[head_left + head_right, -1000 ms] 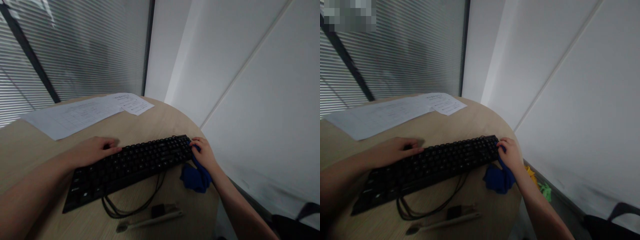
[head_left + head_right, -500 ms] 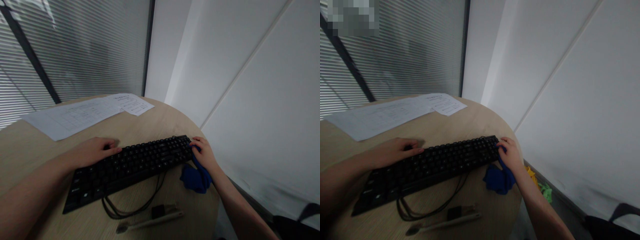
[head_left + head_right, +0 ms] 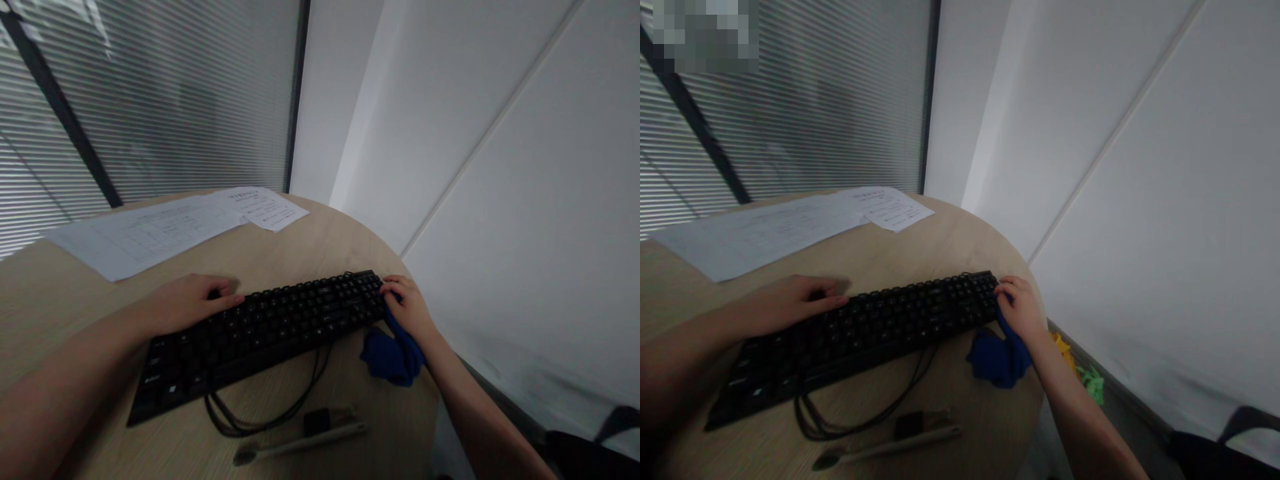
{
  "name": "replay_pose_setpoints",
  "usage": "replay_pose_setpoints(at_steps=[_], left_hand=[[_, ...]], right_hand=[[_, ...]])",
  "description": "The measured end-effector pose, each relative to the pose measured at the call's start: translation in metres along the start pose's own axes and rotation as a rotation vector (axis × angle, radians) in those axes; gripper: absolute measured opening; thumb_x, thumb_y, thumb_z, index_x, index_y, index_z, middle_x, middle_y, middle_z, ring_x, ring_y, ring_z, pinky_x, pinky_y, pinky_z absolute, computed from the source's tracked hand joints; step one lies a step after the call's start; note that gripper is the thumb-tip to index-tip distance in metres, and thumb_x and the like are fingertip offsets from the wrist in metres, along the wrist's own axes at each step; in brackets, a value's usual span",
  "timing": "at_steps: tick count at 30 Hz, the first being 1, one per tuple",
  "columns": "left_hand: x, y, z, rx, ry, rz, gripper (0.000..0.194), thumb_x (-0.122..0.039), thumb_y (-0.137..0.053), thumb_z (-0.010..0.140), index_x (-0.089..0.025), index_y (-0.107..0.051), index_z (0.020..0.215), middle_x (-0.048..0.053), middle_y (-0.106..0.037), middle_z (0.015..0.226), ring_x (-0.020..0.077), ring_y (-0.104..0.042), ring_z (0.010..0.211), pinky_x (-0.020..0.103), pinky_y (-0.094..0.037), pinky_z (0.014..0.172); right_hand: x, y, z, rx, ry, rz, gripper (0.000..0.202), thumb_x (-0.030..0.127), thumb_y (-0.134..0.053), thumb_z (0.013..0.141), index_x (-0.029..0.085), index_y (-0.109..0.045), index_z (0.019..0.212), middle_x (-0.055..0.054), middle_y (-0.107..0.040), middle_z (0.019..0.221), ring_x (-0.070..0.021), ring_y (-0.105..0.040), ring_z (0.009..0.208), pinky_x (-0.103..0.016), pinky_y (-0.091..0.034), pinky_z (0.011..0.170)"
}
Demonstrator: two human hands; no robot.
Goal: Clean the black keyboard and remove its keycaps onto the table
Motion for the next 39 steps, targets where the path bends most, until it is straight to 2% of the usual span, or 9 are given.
replay_pose_setpoints(at_steps=[3, 9, 14, 21, 28, 31, 36, 39], left_hand=[[0.001, 0.001, 0.0, -0.007, 0.019, 0.004, 0.056, -0.071, -0.042, 0.088, -0.02, -0.057, 0.072, 0.002, -0.064, 0.068, 0.019, -0.057, 0.067, 0.031, -0.033, 0.064], [-0.001, 0.002, 0.0, -0.004, 0.014, 0.01, 0.057, -0.073, -0.041, 0.087, -0.02, -0.058, 0.073, 0.003, -0.065, 0.069, 0.02, -0.058, 0.068, 0.031, -0.034, 0.065], [-0.003, 0.003, 0.0, -0.009, 0.007, 0.006, 0.056, -0.072, -0.041, 0.088, -0.02, -0.058, 0.073, 0.002, -0.064, 0.069, 0.0194, -0.057, 0.068, 0.03, -0.033, 0.064], [0.002, 0.001, 0.0, 0.003, 0.016, 0.03, 0.057, -0.072, -0.041, 0.09, -0.02, -0.058, 0.074, 0.002, -0.065, 0.07, 0.0189, -0.058, 0.069, 0.03, -0.034, 0.065], [0.001, -0.001, 0.0, 0.014, 0.009, 0.023, 0.057, -0.073, -0.039, 0.09, -0.02, -0.057, 0.075, 0.002, -0.065, 0.071, 0.0197, -0.059, 0.071, 0.031, -0.035, 0.066], [0.002, 0.0, 0.0, 0.007, 0.009, 0.002, 0.056, -0.072, -0.042, 0.088, -0.02, -0.059, 0.074, 0.003, -0.065, 0.071, 0.02, -0.058, 0.07, 0.031, -0.034, 0.066], [0.003, 0.001, 0.0, 0.005, 0.022, 0.01, 0.056, -0.072, -0.042, 0.088, -0.02, -0.058, 0.073, 0.002, -0.064, 0.07, 0.0197, -0.058, 0.069, 0.031, -0.034, 0.065], [0.0, 0.001, 0.0, 0.009, 0.015, 0.02, 0.056, -0.071, -0.04, 0.089, -0.02, -0.057, 0.073, 0.003, -0.064, 0.07, 0.0196, -0.058, 0.069, 0.032, -0.035, 0.065]], right_hand=[[0.0, 0.003, 0.0, -0.017, -0.004, 0.007, 0.018, 0.019, -0.053, 0.084, 0.024, -0.07, 0.079, -0.009, -0.069, 0.107, -0.0274, -0.063, 0.107, -0.05, -0.048, 0.1], [-0.024, 0.012, 0.0, -0.122, -0.11, 0.077, 0.022, 0.029, -0.05, 0.092, 0.022, -0.071, 0.095, -0.01, -0.071, 0.1, -0.028, -0.064, 0.1, -0.049, -0.05, 0.097], [-0.029, 0.001, 0.002, -0.039, -0.126, 0.1, 0.023, 0.032, -0.051, 0.092, 0.025, -0.073, 0.095, -0.008, -0.072, 0.104, -0.0273, -0.064, 0.104, -0.049, -0.049, 0.1], [-0.021, 0.004, 0.001, -0.039, -0.101, 0.04, 0.023, 0.024, -0.05, 0.085, 0.024, -0.071, 0.078, -0.008, -0.071, 0.103, -0.0265, -0.065, 0.103, -0.049, -0.049, 0.1], [-0.03, -0.001, 0.0, -0.027, -0.137, 0.053, 0.028, 0.035, -0.053, 0.092, 0.025, -0.078, 0.098, -0.011, -0.071, 0.114, -0.0273, -0.065, 0.109, -0.051, -0.049, 0.102], [-0.032, -0.003, 0.0, -0.025, -0.138, 0.069, 0.029, 0.036, -0.053, 0.092, 0.026, -0.079, 0.101, -0.01, -0.071, 0.115, -0.027, -0.066, 0.109, -0.051, -0.049, 0.102], [-0.027, 0.005, -0.001, -0.07, -0.117, 0.043, 0.024, 0.028, -0.053, 0.087, 0.025, -0.077, 0.083, -0.009, -0.072, 0.108, -0.0266, -0.066, 0.103, -0.05, -0.05, 0.101], [-0.025, 0.007, -0.002, -0.072, -0.12, 0.019, 0.023, 0.027, -0.053, 0.086, 0.024, -0.075, 0.078, -0.01, -0.072, 0.104, -0.0271, -0.066, 0.101, -0.05, -0.049, 0.099]])
Point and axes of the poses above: each hand's wrist, its own z-axis towards the middle knuckle, its own y-axis out of the back of the hand, x = y × z, the point moved 10 cm from there along z, towards the middle knuckle
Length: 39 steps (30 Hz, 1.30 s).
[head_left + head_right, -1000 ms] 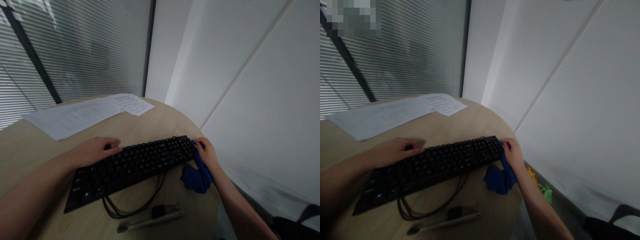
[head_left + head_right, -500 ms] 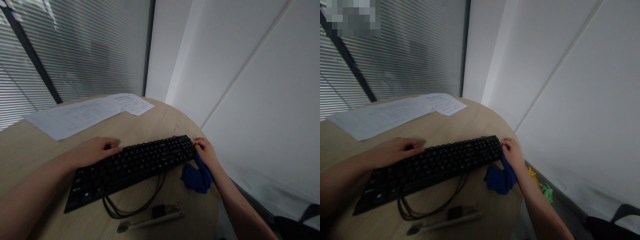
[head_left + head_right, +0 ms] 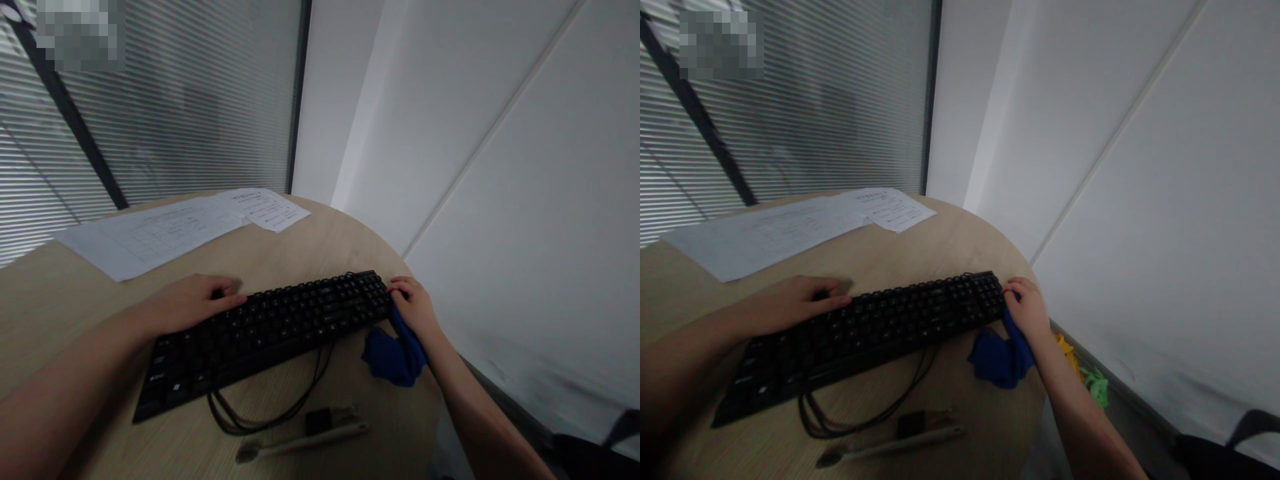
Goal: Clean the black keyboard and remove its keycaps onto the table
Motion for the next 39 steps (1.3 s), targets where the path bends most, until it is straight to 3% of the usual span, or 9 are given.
replay_pose_setpoints(at_steps=[14, 22, 28, 33, 36, 39], left_hand=[[-0.002, 0.0, -0.001, -0.006, -0.011, 0.005, 0.055, -0.071, -0.041, 0.09, -0.02, -0.057, 0.074, 0.002, -0.064, 0.07, 0.0185, -0.057, 0.068, 0.031, -0.035, 0.064], [-0.012, 0.009, -0.008, -0.029, -0.045, -0.09, 0.049, -0.064, -0.049, 0.087, -0.02, -0.056, 0.067, 0.0, -0.06, 0.063, 0.0164, -0.053, 0.062, 0.029, -0.031, 0.061], [-0.012, 0.012, -0.012, -0.057, -0.074, -0.05, 0.05, -0.063, -0.046, 0.09, -0.019, -0.057, 0.069, 0.001, -0.058, 0.064, 0.0155, -0.052, 0.063, 0.028, -0.03, 0.06], [-0.012, 0.013, -0.014, -0.083, -0.075, -0.06, 0.049, -0.063, -0.048, 0.088, -0.019, -0.056, 0.066, 0.0, -0.055, 0.062, 0.0143, -0.048, 0.06, 0.028, -0.029, 0.06], [-0.013, 0.012, -0.013, -0.096, -0.075, -0.065, 0.049, -0.062, -0.05, 0.087, -0.019, -0.057, 0.065, 0.0, -0.055, 0.062, 0.0142, -0.047, 0.06, 0.029, -0.029, 0.06], [-0.011, 0.011, -0.012, -0.107, -0.064, -0.061, 0.047, -0.059, -0.051, 0.088, -0.019, -0.059, 0.065, 0.001, -0.055, 0.061, 0.0141, -0.045, 0.059, 0.03, -0.029, 0.061]], right_hand=[[0.01, 0.005, -0.001, -0.011, 0.059, 0.029, 0.02, 0.026, -0.052, 0.089, 0.023, -0.072, 0.087, -0.009, -0.069, 0.097, -0.0269, -0.064, 0.097, -0.047, -0.049, 0.094], [0.013, 0.004, -0.002, 0.027, 0.059, 0.01, 0.027, 0.033, -0.049, 0.094, 0.02, -0.072, 0.096, -0.01, -0.073, 0.097, -0.0269, -0.066, 0.096, -0.046, -0.05, 0.093], [0.018, 0.017, -0.007, -0.053, 0.058, -0.034, 0.03, 0.036, -0.047, 0.095, 0.019, -0.072, 0.097, -0.01, -0.074, 0.097, -0.0264, -0.068, 0.093, -0.044, -0.053, 0.088], [0.067, 0.029, 0.003, 0.009, 0.28, -0.108, 0.026, 0.031, -0.048, 0.097, 0.02, -0.071, 0.101, -0.009, -0.073, 0.097, -0.0251, -0.068, 0.09, -0.041, -0.054, 0.084], [0.122, 0.034, 0.019, 0.044, 0.422, -0.036, 0.023, 0.029, -0.049, 0.098, 0.021, -0.07, 0.101, -0.008, -0.072, 0.095, -0.0234, -0.068, 0.087, -0.038, -0.053, 0.081], [0.193, 0.017, 0.03, 0.175, 0.57, 0.072, 0.021, 0.027, -0.049, 0.1, 0.023, -0.069, 0.105, -0.008, -0.072, 0.097, -0.0227, -0.068, 0.089, -0.037, -0.053, 0.08]])
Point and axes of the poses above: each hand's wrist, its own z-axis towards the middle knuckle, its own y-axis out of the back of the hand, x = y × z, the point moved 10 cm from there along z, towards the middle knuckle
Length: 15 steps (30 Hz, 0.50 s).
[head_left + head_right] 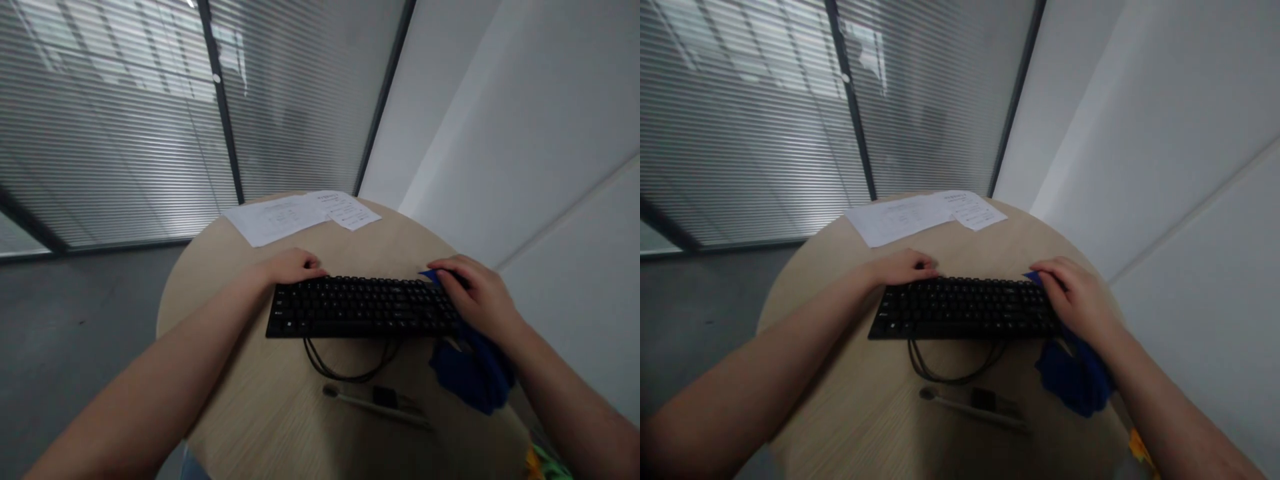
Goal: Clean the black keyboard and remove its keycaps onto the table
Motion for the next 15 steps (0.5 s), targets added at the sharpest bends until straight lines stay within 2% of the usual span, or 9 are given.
replay_pose_setpoints(at_steps=[3, 7, 11, 15], left_hand=[[0.001, -0.001, 0.0, -0.009, -0.009, -0.025, 0.047, -0.059, -0.051, 0.088, -0.019, -0.059, 0.065, 0.0, -0.055, 0.061, 0.0138, -0.045, 0.059, 0.03, -0.03, 0.061], [0.003, 0.001, -0.003, -0.028, -0.008, -0.047, 0.041, -0.053, -0.051, 0.087, -0.018, -0.058, 0.065, -0.001, -0.055, 0.063, 0.0139, -0.048, 0.062, 0.028, -0.031, 0.06], [0.003, 0.002, -0.005, -0.024, 0.005, -0.044, 0.031, -0.044, -0.055, 0.083, -0.018, -0.059, 0.065, -0.001, -0.057, 0.064, 0.0143, -0.049, 0.065, 0.027, -0.03, 0.058], [-0.001, 0.0, -0.004, -0.019, -0.011, -0.035, 0.046, -0.058, -0.053, 0.086, -0.018, -0.057, 0.063, -0.001, -0.055, 0.06, 0.0132, -0.046, 0.061, 0.028, -0.03, 0.058]], right_hand=[[0.065, -0.035, 0.04, 0.166, 0.186, 0.129, 0.021, 0.022, -0.047, 0.101, 0.021, -0.068, 0.104, -0.008, -0.073, 0.096, -0.0214, -0.068, 0.09, -0.035, -0.053, 0.081], [0.135, -0.092, 0.064, 0.377, 0.345, 0.278, 0.019, 0.02, -0.051, 0.1, 0.02, -0.068, 0.108, -0.007, -0.074, 0.101, -0.0197, -0.067, 0.094, -0.033, -0.051, 0.085], [0.175, -0.141, 0.068, 0.478, 0.412, 0.388, 0.013, 0.016, -0.062, 0.095, 0.018, -0.069, 0.105, -0.007, -0.074, 0.105, -0.0197, -0.066, 0.1, -0.033, -0.049, 0.092], [0.195, -0.174, 0.056, 0.613, 0.486, 0.407, 0.011, 0.015, -0.066, 0.092, 0.015, -0.073, 0.1, -0.009, -0.072, 0.102, -0.0196, -0.064, 0.1, -0.033, -0.048, 0.092]])
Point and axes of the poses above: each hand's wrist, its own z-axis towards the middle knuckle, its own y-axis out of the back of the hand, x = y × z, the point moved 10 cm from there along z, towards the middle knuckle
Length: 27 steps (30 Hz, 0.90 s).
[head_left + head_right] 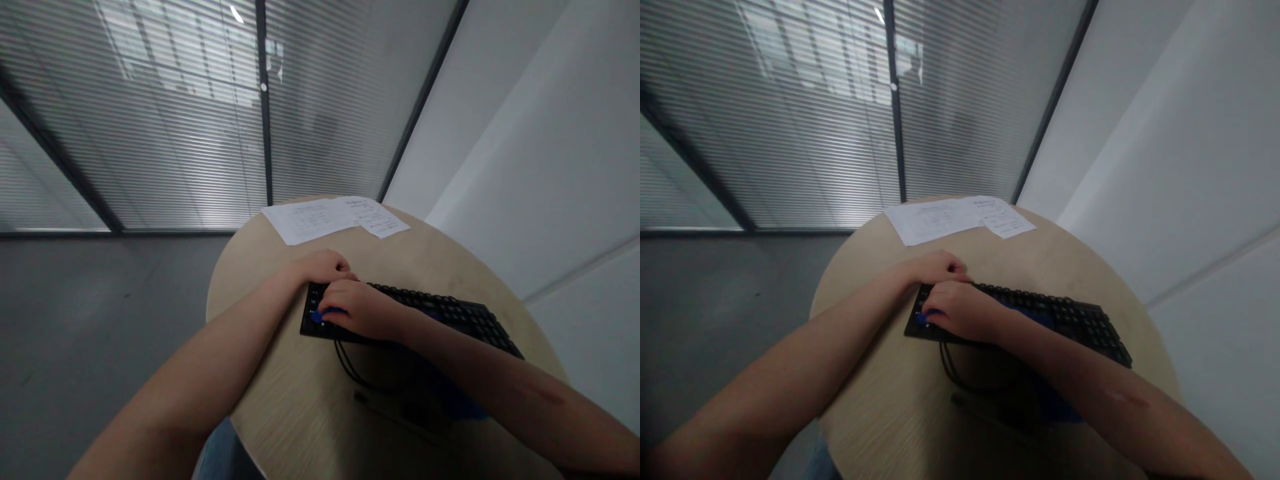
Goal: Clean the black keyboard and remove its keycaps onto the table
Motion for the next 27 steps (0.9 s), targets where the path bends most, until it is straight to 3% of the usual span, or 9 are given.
replay_pose_setpoints(at_steps=[3, 9, 16, 22, 27], left_hand=[[-0.001, -0.002, 0.0, 0.008, -0.006, 0.009, 0.049, -0.063, -0.055, 0.085, -0.019, -0.057, 0.064, -0.002, -0.055, 0.06, 0.0128, -0.045, 0.06, 0.028, -0.029, 0.057], [-0.002, -0.003, 0.001, 0.006, 0.011, 0.048, 0.046, -0.059, -0.058, 0.085, -0.019, -0.057, 0.062, -0.001, -0.055, 0.06, 0.0134, -0.045, 0.059, 0.03, -0.028, 0.056], [-0.002, -0.004, 0.0, 0.006, 0.023, 0.052, 0.047, -0.061, -0.059, 0.085, -0.02, -0.06, 0.064, -0.002, -0.056, 0.06, 0.0128, -0.043, 0.058, 0.029, -0.027, 0.056], [-0.002, -0.004, -0.001, 0.011, 0.029, 0.078, 0.047, -0.061, -0.058, 0.087, -0.02, -0.06, 0.065, -0.001, -0.058, 0.061, 0.0139, -0.045, 0.06, 0.03, -0.028, 0.059], [0.0, -0.006, 0.001, 0.029, 0.041, 0.069, 0.046, -0.061, -0.058, 0.086, -0.02, -0.061, 0.065, -0.001, -0.057, 0.062, 0.0141, -0.045, 0.06, 0.03, -0.029, 0.059]], right_hand=[[0.001, -0.006, 0.0, 0.052, 0.0, -0.046, 0.013, 0.016, -0.064, 0.094, 0.016, -0.077, 0.095, -0.009, -0.069, 0.099, -0.019, -0.062, 0.095, -0.033, -0.048, 0.088], [0.006, -0.004, -0.005, 0.153, 0.026, -0.167, 0.019, 0.019, -0.06, 0.095, 0.018, -0.079, 0.097, -0.009, -0.063, 0.092, -0.0189, -0.056, 0.084, -0.033, -0.045, 0.077], [0.013, -0.014, 0.006, 0.14, 0.05, -0.223, 0.021, 0.019, -0.057, 0.097, 0.018, -0.078, 0.101, -0.007, -0.062, 0.089, -0.0166, -0.051, 0.075, -0.03, -0.035, 0.065], [0.014, -0.01, 0.002, 0.205, 0.05, -0.163, 0.022, 0.017, -0.055, 0.098, 0.016, -0.077, 0.094, -0.006, -0.063, 0.087, -0.0158, -0.052, 0.074, -0.03, -0.035, 0.065], [0.005, -0.006, -0.005, 0.166, 0.029, -0.088, 0.022, 0.017, -0.057, 0.098, 0.017, -0.078, 0.093, -0.005, -0.062, 0.085, -0.0158, -0.053, 0.076, -0.03, -0.037, 0.069]])
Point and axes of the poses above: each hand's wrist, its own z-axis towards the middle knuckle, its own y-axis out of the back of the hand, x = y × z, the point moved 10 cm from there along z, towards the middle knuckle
